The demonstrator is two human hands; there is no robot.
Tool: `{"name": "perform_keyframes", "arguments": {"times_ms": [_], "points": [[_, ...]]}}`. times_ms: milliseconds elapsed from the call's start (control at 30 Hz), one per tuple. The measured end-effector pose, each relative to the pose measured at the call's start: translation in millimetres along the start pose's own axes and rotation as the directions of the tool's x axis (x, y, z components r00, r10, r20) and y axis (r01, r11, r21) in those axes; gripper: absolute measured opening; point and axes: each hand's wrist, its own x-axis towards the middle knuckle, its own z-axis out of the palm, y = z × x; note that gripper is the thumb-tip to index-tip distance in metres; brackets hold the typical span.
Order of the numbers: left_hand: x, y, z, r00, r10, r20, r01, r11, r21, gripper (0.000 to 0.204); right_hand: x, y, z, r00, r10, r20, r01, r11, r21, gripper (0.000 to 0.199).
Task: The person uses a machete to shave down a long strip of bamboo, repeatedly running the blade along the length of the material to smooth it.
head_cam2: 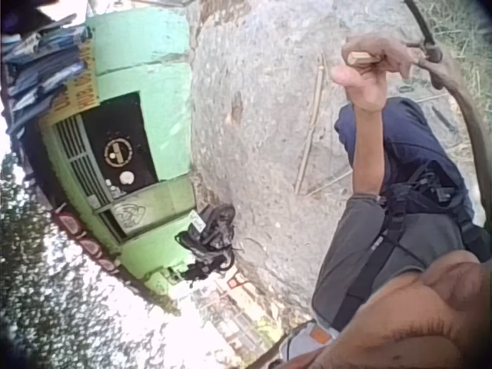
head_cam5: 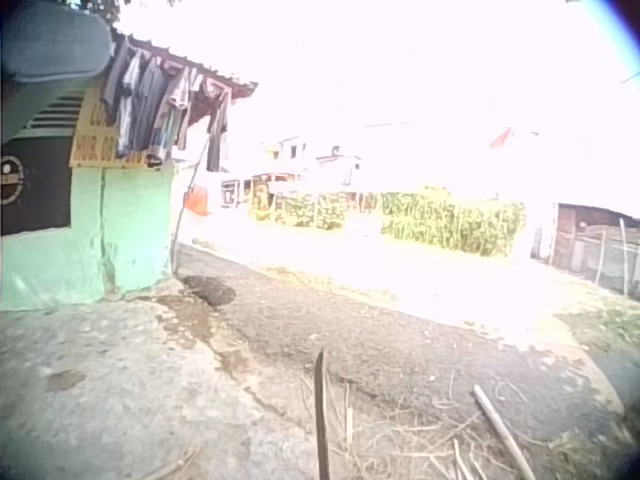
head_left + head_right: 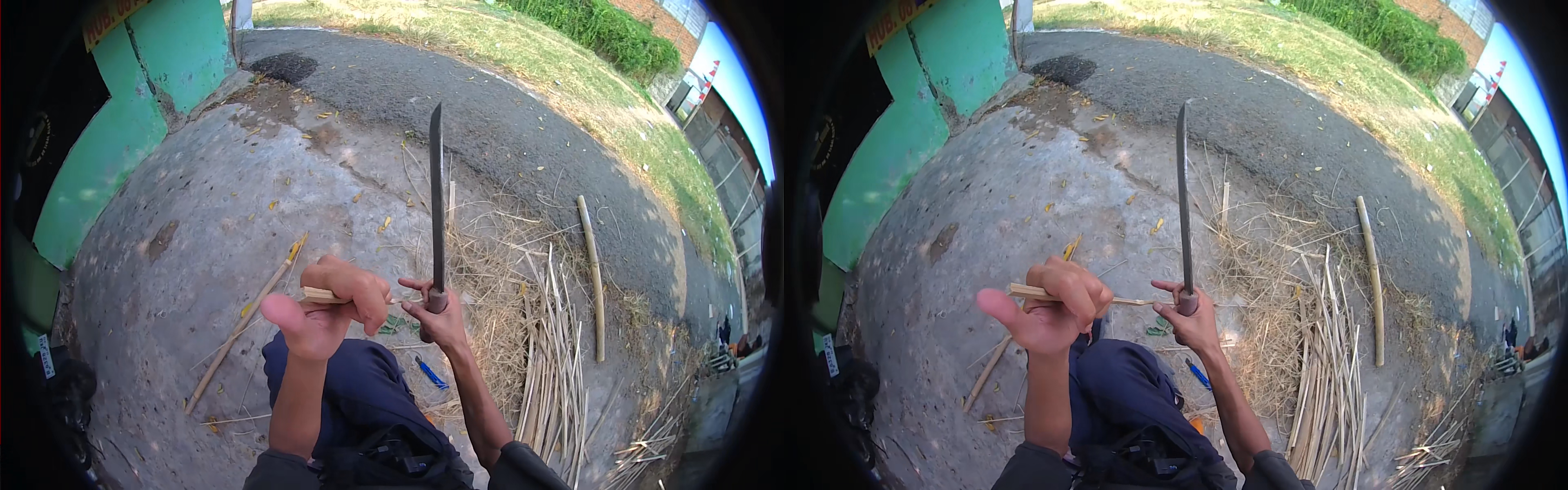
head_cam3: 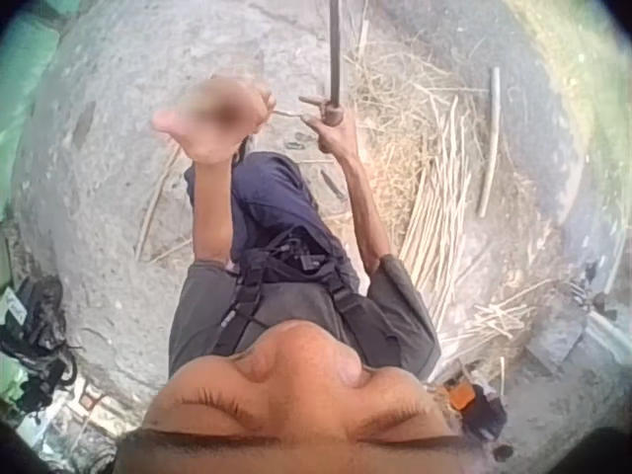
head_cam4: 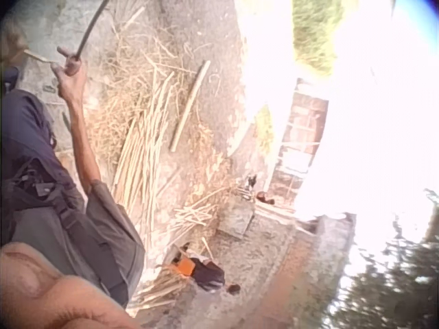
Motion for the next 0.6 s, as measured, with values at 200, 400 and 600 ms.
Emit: {"name": "perform_keyframes", "arguments": {"times_ms": [200, 400, 600], "points": [[-11.0, 22.0, -14.8, 0.989, -0.143, 0.037, 0.138, 0.982, 0.128, 0.105, -0.7, 3.5, 19.7, 0.998, 0.021, 0.058, -0.012, 0.988, -0.154, 0.025], [-2.9, 15.8, 10.5, 0.958, 0.024, -0.286, 0.064, 0.953, 0.295, 0.1, 4.7, -1.4, 34.1, 0.992, -0.123, 0.025, 0.124, 0.988, -0.087, 0.025], [-21.5, -29.4, -6.9, 0.931, -0.128, -0.341, 0.227, 0.936, 0.269, 0.041, 6.0, -15.0, 42.9, 0.992, -0.078, -0.096, 0.056, 0.975, -0.213, 0.024]]}}
